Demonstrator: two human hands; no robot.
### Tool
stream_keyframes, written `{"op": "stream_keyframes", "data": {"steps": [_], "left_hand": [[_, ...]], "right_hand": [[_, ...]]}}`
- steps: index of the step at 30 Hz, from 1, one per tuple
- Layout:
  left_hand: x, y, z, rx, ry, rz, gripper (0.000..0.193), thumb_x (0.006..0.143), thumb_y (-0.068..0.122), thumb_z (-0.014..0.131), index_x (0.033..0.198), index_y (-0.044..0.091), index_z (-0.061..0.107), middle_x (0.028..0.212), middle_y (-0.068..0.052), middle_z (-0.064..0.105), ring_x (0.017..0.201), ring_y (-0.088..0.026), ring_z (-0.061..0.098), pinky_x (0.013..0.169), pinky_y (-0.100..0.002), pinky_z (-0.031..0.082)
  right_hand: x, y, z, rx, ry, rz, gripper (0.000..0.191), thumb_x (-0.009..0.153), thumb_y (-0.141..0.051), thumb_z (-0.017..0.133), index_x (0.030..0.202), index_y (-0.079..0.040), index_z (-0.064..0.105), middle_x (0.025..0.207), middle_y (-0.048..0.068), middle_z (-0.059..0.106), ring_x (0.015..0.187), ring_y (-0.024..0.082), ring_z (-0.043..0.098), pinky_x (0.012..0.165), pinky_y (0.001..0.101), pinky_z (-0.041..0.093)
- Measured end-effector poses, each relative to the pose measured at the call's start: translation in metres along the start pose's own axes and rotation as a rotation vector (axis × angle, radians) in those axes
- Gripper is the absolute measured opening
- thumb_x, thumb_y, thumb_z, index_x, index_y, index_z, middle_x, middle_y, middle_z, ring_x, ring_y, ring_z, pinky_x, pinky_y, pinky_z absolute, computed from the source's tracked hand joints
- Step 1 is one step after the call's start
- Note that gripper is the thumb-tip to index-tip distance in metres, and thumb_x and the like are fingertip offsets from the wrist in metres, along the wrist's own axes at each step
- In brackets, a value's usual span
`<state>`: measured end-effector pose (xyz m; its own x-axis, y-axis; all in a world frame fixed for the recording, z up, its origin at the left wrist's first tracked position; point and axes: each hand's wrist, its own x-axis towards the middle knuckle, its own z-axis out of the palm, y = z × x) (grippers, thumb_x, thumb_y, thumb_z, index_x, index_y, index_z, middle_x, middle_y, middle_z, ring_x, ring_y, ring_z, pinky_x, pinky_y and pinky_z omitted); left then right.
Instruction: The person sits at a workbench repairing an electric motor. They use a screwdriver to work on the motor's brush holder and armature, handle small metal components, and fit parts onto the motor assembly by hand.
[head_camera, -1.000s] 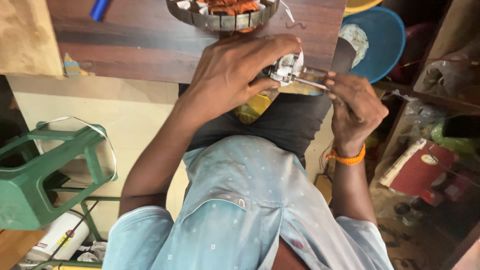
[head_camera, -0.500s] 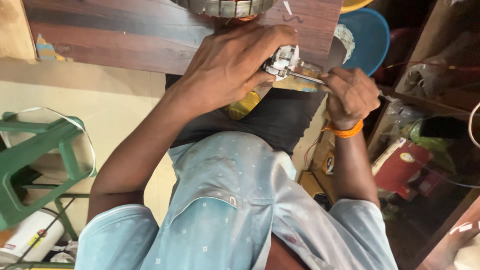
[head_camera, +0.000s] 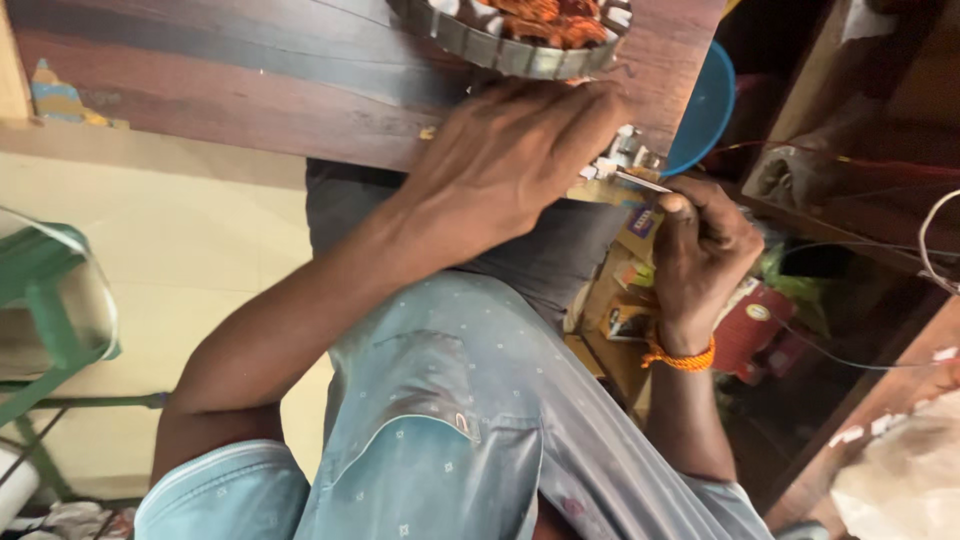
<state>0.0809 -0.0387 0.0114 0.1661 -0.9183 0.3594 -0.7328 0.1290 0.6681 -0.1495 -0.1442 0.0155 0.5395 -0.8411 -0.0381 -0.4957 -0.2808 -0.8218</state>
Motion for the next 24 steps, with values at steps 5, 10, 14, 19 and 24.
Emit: {"op": "stream_keyframes", "data": {"steps": [5, 10, 14, 19, 24], "left_hand": [[0.003, 0.002, 0.006, 0.046, 0.108, 0.026, 0.035, 0.094, -0.001, 0.065, 0.125, -0.001, 0.049, 0.119, -0.014, 0.069, 0.104, -0.029, 0.071, 0.089, -0.043, 0.056], [0.005, -0.004, -0.007, 0.087, -0.083, 0.030, 0.031, 0.098, 0.010, 0.071, 0.125, 0.009, 0.056, 0.119, -0.003, 0.070, 0.104, -0.022, 0.073, 0.084, -0.040, 0.059], [-0.001, -0.003, -0.017, 0.029, 0.025, 0.057, 0.055, 0.093, 0.027, 0.077, 0.141, 0.013, 0.055, 0.139, -0.004, 0.062, 0.117, -0.027, 0.066, 0.086, -0.040, 0.059], [-0.008, 0.005, -0.010, 0.112, 0.027, 0.018, 0.052, 0.096, 0.026, 0.080, 0.142, 0.013, 0.058, 0.143, -0.005, 0.058, 0.118, -0.028, 0.066, 0.091, -0.040, 0.059], [-0.009, 0.008, -0.003, 0.062, 0.047, -0.041, 0.051, 0.100, 0.030, 0.081, 0.141, 0.013, 0.057, 0.139, -0.006, 0.063, 0.114, -0.028, 0.071, 0.096, -0.040, 0.059]], "right_hand": [[0.006, -0.008, -0.014, -0.002, -0.100, 0.019, 0.010, 0.111, 0.000, 0.067, 0.106, 0.008, 0.070, 0.095, 0.002, 0.070, 0.085, 0.005, 0.058, 0.077, 0.0211, 0.047], [0.002, 0.022, -0.014, 0.142, -0.035, 0.125, 0.019, 0.106, -0.014, 0.071, 0.103, 0.005, 0.068, 0.082, 0.002, 0.061, 0.064, 0.007, 0.053, 0.058, 0.0230, 0.041], [0.006, 0.045, -0.020, 0.156, 0.125, -0.084, 0.031, 0.118, -0.021, 0.071, 0.105, 0.007, 0.067, 0.100, 0.005, 0.064, 0.076, 0.009, 0.058, 0.064, 0.0243, 0.048], [0.032, 0.033, -0.017, -0.139, 0.122, -0.278, 0.030, 0.114, -0.019, 0.064, 0.106, 0.009, 0.069, 0.097, 0.010, 0.063, 0.084, 0.017, 0.056, 0.077, 0.0319, 0.047], [0.075, 0.014, 0.018, -0.031, 0.052, -0.101, 0.035, 0.113, -0.023, 0.063, 0.100, 0.008, 0.070, 0.074, 0.008, 0.054, 0.070, 0.014, 0.050, 0.064, 0.0286, 0.038]]}}
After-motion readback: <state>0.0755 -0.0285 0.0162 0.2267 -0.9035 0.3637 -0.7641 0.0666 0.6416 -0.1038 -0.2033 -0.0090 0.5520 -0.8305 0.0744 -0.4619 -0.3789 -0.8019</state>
